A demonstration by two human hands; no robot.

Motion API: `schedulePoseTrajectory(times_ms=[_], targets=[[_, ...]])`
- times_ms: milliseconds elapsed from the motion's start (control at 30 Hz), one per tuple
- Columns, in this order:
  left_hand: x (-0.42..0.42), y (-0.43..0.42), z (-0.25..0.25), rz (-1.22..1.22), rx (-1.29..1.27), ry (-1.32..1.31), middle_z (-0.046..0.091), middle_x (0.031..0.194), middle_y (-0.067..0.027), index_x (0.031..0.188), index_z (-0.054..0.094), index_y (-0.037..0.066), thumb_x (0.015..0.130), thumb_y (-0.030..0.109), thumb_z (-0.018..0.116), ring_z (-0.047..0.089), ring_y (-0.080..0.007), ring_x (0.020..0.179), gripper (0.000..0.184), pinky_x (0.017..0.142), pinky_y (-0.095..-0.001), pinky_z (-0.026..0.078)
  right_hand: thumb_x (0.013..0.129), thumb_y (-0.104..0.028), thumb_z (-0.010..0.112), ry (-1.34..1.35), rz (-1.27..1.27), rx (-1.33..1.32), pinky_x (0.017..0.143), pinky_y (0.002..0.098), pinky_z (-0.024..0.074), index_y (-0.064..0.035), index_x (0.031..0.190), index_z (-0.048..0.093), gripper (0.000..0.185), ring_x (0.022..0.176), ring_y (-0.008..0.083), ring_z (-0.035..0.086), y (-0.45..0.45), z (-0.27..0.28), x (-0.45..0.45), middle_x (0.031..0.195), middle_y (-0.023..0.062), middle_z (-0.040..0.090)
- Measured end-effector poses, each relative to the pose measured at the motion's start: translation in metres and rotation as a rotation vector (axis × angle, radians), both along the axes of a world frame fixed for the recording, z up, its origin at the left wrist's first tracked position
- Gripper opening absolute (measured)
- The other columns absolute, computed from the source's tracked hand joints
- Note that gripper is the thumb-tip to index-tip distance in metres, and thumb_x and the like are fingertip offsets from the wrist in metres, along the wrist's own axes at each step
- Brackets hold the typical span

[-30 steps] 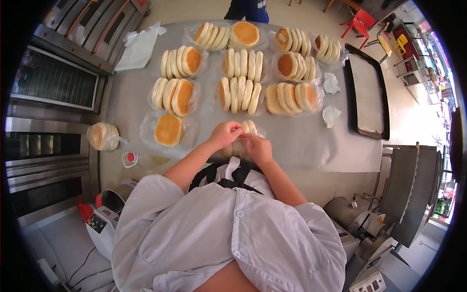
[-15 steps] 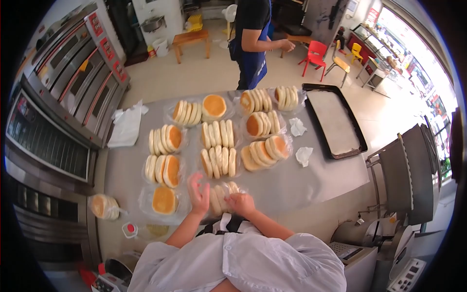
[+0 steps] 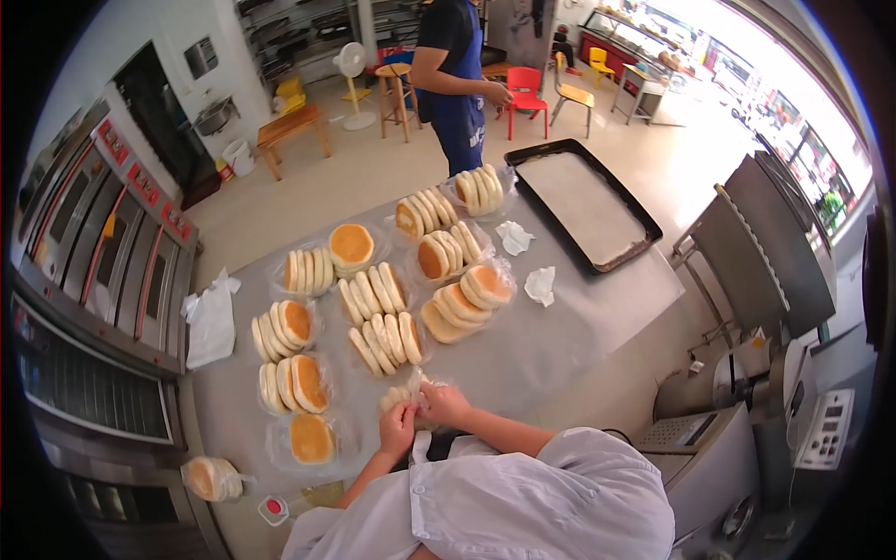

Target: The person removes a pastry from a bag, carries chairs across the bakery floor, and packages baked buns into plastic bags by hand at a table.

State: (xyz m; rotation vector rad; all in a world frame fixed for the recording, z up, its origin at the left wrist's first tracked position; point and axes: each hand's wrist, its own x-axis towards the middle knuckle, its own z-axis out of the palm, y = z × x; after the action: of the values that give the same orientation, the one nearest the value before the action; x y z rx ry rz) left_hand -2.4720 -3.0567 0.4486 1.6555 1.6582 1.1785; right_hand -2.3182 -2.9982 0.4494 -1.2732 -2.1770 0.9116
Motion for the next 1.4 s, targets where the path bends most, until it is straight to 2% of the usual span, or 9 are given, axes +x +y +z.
schedulePoseTrajectory(times_ms=[200, 267, 433, 600, 633, 833, 1067, 1133, 1400], targets=[[-0.005, 0.016, 0.007, -0.067, -0.332, 0.020, 0.066, 0.084, -0.0170, 0.092, 0.064, 0.004, 0.089, 0.020, 0.055, 0.064, -0.0335, 0.078, 0.019, 0.070, -0.0409, 0.050, 0.081, -0.036, 0.066, 0.165, 0.027, -0.022, 0.061, 0.0458, 0.0475, -0.0076, 0.092, 0.052, 0.033, 0.070, 0.0376, 0.062, 0.003, 0.048, 0.004, 0.074, 0.0152, 0.062], [0.003, 0.011, 0.007, -0.123, -0.274, 0.345, 0.065, 0.084, -0.0183, 0.094, 0.064, 0.004, 0.086, 0.020, 0.057, 0.064, -0.0345, 0.080, 0.020, 0.070, -0.0417, 0.050, 0.080, -0.035, 0.066, 0.160, 0.005, -0.146, 0.059, 0.0442, 0.0463, -0.0066, 0.094, 0.052, 0.035, 0.068, 0.0368, 0.061, 0.008, 0.072, -0.010, 0.075, 0.0156, 0.062], [0.005, -0.002, -0.013, -0.100, 0.338, 0.232, 0.064, 0.084, -0.0195, 0.097, 0.064, 0.005, 0.082, 0.021, 0.060, 0.062, -0.0370, 0.080, 0.023, 0.067, -0.0443, 0.048, 0.083, -0.033, 0.064, 0.203, 0.431, 0.111, 0.062, 0.0453, 0.0480, -0.0107, 0.109, 0.051, 0.036, 0.069, 0.0353, 0.061, -0.003, 0.068, -0.028, 0.071, 0.0150, 0.062], [-0.018, 0.007, -0.043, -0.139, -0.241, -0.070, 0.066, 0.085, -0.0198, 0.096, 0.069, 0.005, 0.090, 0.020, 0.056, 0.063, -0.0351, 0.076, 0.021, 0.066, -0.0412, 0.047, 0.083, -0.027, 0.063, 0.284, 0.103, 0.483, 0.060, 0.0443, 0.0485, -0.0116, 0.110, 0.051, 0.034, 0.064, 0.0337, 0.061, 0.027, 0.039, -0.001, 0.067, 0.0124, 0.061], [-0.005, 0.010, 0.022, -0.074, -0.497, 0.031, 0.070, 0.086, -0.0100, 0.090, 0.069, 0.002, 0.090, 0.014, 0.056, 0.065, -0.0206, 0.074, 0.018, 0.068, -0.0337, 0.051, 0.082, -0.025, 0.063, 0.129, 0.200, 0.504, 0.058, 0.0435, 0.0487, -0.0121, 0.110, 0.051, 0.032, 0.061, 0.0335, 0.061, 0.031, 0.031, 0.010, 0.063, 0.0122, 0.060], [-0.024, 0.012, 0.018, -0.244, -0.405, -0.462, 0.071, 0.081, -0.0054, 0.097, 0.072, 0.002, 0.087, 0.020, 0.067, 0.063, -0.0097, 0.075, 0.021, 0.068, -0.0248, 0.050, 0.081, -0.020, 0.063, 0.101, 0.003, 0.133, 0.061, 0.0487, 0.0490, -0.0126, 0.106, 0.054, 0.028, 0.062, 0.0362, 0.061, -0.003, 0.012, 0.018, 0.061, 0.0152, 0.059], [-0.024, 0.022, 0.025, -0.196, -0.597, -0.241, 0.071, 0.083, -0.0060, 0.085, 0.073, 0.004, 0.076, 0.015, 0.073, 0.065, -0.0142, 0.073, 0.014, 0.066, -0.0279, 0.051, 0.081, -0.016, 0.059, 0.096, 0.019, 0.005, 0.071, 0.0444, 0.0511, -0.0073, 0.097, 0.059, 0.019, 0.079, 0.0367, 0.064, -0.003, 0.029, 0.001, 0.081, 0.0177, 0.066], [-0.010, 0.025, 0.055, -0.365, 0.083, 0.640, 0.066, 0.077, -0.0065, 0.074, 0.068, 0.008, 0.069, 0.014, 0.071, 0.063, -0.0234, 0.067, 0.008, 0.060, -0.0344, 0.051, 0.081, -0.014, 0.056, 0.164, 0.065, -0.139, 0.075, 0.0429, 0.0510, -0.0063, 0.097, 0.063, 0.019, 0.086, 0.0362, 0.064, 0.006, 0.029, -0.002, 0.090, 0.0186, 0.067], [-0.011, 0.024, 0.004, -0.133, 0.251, 0.461, 0.062, 0.077, -0.0076, 0.079, 0.062, 0.014, 0.075, 0.013, 0.065, 0.061, -0.0304, 0.068, 0.004, 0.058, -0.0400, 0.050, 0.080, -0.012, 0.054, 0.063, 0.211, -0.265, 0.076, 0.0438, 0.0508, -0.0050, 0.097, 0.069, 0.023, 0.082, 0.0360, 0.064, 0.032, 0.019, -0.004, 0.087, 0.0171, 0.068]])
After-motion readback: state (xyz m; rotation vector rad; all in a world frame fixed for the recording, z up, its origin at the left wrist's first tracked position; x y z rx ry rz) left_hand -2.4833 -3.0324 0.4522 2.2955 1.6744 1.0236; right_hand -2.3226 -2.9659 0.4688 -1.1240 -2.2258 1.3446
